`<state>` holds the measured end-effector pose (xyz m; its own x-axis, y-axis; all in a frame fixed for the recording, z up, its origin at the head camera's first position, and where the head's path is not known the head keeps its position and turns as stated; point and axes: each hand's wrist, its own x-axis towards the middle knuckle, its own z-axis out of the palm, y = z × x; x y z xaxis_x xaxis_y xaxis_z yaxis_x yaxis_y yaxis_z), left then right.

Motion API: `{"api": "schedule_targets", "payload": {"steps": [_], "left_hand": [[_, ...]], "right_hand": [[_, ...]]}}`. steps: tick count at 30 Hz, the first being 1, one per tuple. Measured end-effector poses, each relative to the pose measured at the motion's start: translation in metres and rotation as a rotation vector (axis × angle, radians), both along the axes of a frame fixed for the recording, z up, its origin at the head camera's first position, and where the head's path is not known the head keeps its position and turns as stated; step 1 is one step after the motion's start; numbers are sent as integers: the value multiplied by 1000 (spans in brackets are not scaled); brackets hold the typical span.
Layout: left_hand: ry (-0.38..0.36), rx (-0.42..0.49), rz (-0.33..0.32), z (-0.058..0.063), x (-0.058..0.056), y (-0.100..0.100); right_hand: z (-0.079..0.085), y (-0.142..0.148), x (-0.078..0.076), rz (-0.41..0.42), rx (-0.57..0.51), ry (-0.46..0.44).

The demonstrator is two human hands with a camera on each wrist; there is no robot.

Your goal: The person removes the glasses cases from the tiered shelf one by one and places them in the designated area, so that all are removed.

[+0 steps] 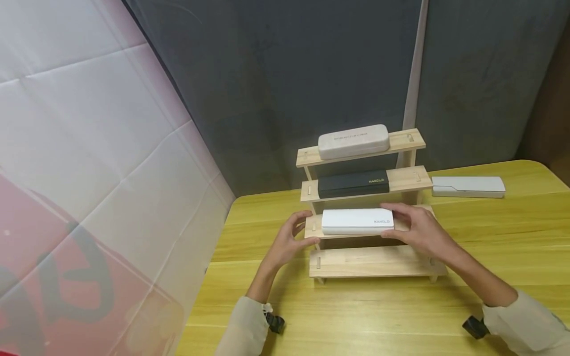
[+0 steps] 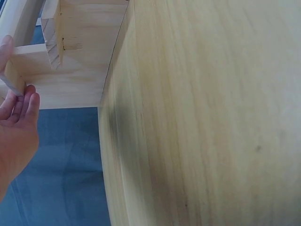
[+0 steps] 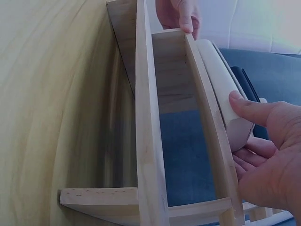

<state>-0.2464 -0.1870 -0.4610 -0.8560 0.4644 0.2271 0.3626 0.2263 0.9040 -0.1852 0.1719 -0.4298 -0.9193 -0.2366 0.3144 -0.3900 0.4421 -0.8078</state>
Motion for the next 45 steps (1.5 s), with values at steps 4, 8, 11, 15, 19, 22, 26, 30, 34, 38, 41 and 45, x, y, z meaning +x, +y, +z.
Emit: {"api": "schedule_targets", "payload": {"steps": [4,8,11,15,19,22,26,30,34,38,41,45], "left_hand": [[-9,5,2,0,0,0],[-18,6,3,1,0,1],[-19,5,6,1,0,1],[-18,5,10,0,0,1],[-15,6,8,-1,0,0],[-16,10,7,0,1,0],[-18,9,10,0,1,1],[-13,2,9,0,1,1],[-8,8,9,0,1,1],[-14,18,16,-1,1,1],[-14,16,15,-1,0,1],[-12,15,10,-1,0,1]], "right_hand": [[-1,0,0,-3,-46,12],[-1,0,3,-15,-70,39],[0,1,7,-29,-85,49],[1,2,10,-38,-104,41],[3,4,14,-42,-114,19],[3,7,18,-49,-120,8],[5,10,23,-71,-119,16],[4,12,26,-102,-113,17],[5,14,29,-119,-121,6],[6,18,33,-108,-135,1],[8,22,36,-108,-136,-5],[10,28,40,-113,-150,-11]]}}
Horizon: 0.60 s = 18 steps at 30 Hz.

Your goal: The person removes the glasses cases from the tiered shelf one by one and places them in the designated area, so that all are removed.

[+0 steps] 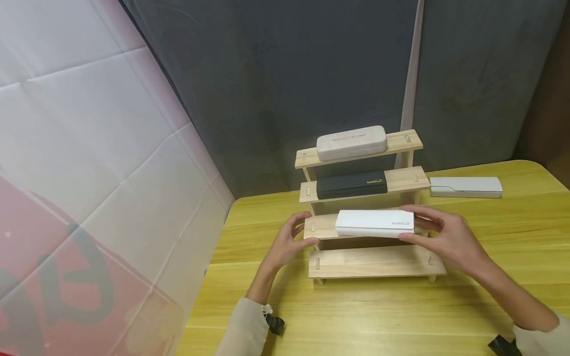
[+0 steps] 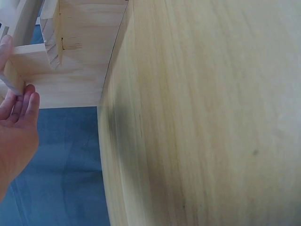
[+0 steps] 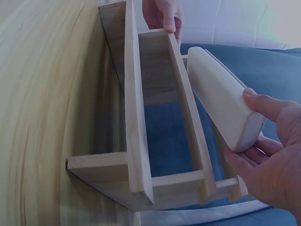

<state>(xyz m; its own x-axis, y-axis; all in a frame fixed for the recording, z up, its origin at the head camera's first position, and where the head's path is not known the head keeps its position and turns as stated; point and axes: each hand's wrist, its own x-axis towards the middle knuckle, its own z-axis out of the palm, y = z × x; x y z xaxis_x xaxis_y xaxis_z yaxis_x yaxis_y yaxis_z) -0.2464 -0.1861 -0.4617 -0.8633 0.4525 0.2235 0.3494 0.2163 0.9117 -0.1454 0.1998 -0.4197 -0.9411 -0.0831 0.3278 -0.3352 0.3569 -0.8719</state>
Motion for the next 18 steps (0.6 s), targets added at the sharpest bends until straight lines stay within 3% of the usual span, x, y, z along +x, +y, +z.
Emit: {"api": "schedule_targets", "payload": {"steps": [18], "left_hand": [[5,-8,-5,0,1,-1]], "right_hand": [[1,39,12,-90,13,-10]]}}
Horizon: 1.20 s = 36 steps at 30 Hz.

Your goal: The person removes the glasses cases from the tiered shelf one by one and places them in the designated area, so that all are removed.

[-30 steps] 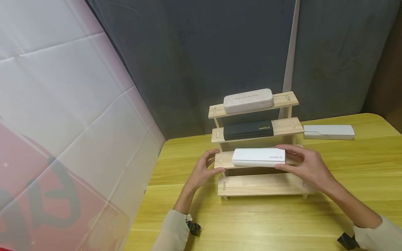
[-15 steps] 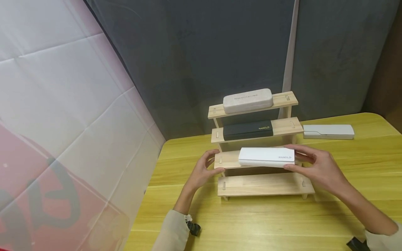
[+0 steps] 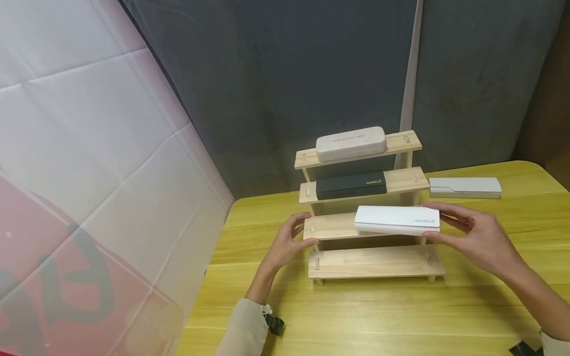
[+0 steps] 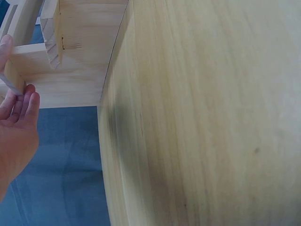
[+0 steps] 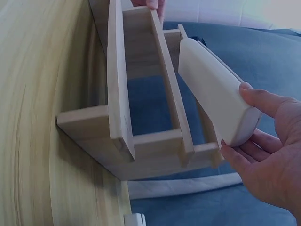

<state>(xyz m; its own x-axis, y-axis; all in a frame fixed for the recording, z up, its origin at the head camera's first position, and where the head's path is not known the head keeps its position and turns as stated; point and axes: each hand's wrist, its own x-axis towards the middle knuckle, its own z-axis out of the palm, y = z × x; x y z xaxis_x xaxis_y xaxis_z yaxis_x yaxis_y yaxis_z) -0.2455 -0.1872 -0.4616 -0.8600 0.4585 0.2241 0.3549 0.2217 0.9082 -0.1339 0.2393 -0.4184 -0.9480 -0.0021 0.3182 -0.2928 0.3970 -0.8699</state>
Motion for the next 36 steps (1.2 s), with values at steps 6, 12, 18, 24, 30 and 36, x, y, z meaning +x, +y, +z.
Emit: {"api": "schedule_targets", "payload": {"steps": [6,12,18,24,30,36], "left_hand": [[-2,-4,7,0,0,0],[2,-1,3,0,0,0],[2,0,0,0,-1,0],[-2,-5,2,0,-1,0],[-3,1,-2,-1,-2,0],[-7,2,-1,-2,-2,-1]], "right_hand": [[1,10,3,-18,-3,-7],[0,22,7,-49,-2,-22],[-1,31,8,-64,-23,-24],[-2,42,10,-83,-62,-23],[-4,50,13,-115,-96,-30],[-8,57,15,-154,-109,-51]]}}
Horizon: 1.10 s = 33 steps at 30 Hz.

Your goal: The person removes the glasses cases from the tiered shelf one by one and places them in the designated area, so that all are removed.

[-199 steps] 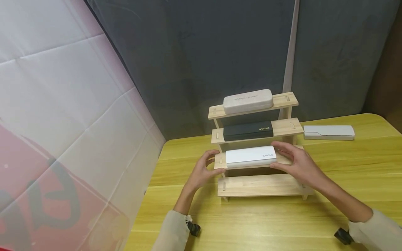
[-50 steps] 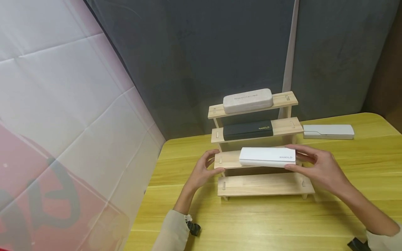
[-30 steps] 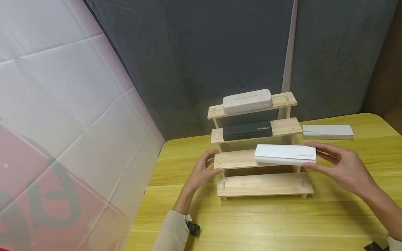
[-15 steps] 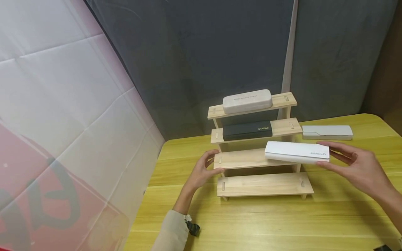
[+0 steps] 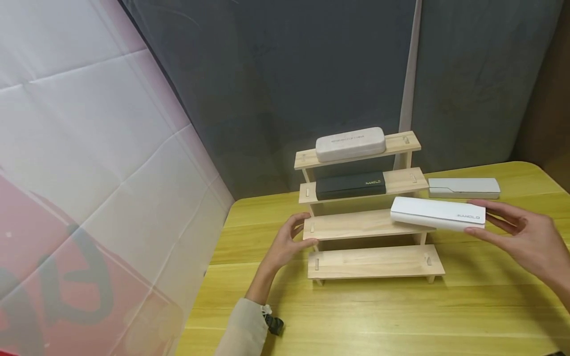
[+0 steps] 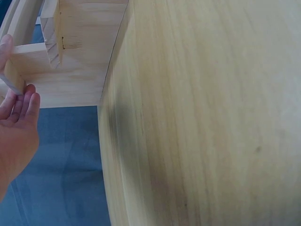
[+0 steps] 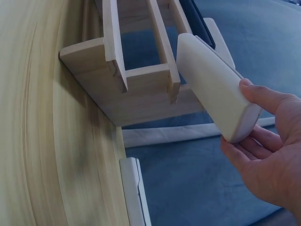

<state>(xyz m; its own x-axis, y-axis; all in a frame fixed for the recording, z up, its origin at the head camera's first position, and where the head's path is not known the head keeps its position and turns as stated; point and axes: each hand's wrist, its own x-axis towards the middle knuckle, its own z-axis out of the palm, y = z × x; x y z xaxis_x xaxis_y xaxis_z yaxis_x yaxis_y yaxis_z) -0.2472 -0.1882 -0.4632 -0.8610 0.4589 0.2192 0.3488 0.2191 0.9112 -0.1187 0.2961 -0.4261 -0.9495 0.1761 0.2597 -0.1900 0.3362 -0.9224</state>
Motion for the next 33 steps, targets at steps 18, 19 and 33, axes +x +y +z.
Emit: {"api": "schedule_targets", "payload": {"steps": [18,19,33], "left_hand": [[-7,-21,12,1,2,0],[-6,-20,11,1,2,0],[25,-8,-4,-2,-1,-1]], "right_hand": [[-4,10,-1,1,-68,31],[-5,11,-1,1,-67,40],[-7,19,1,55,-132,60]]}}
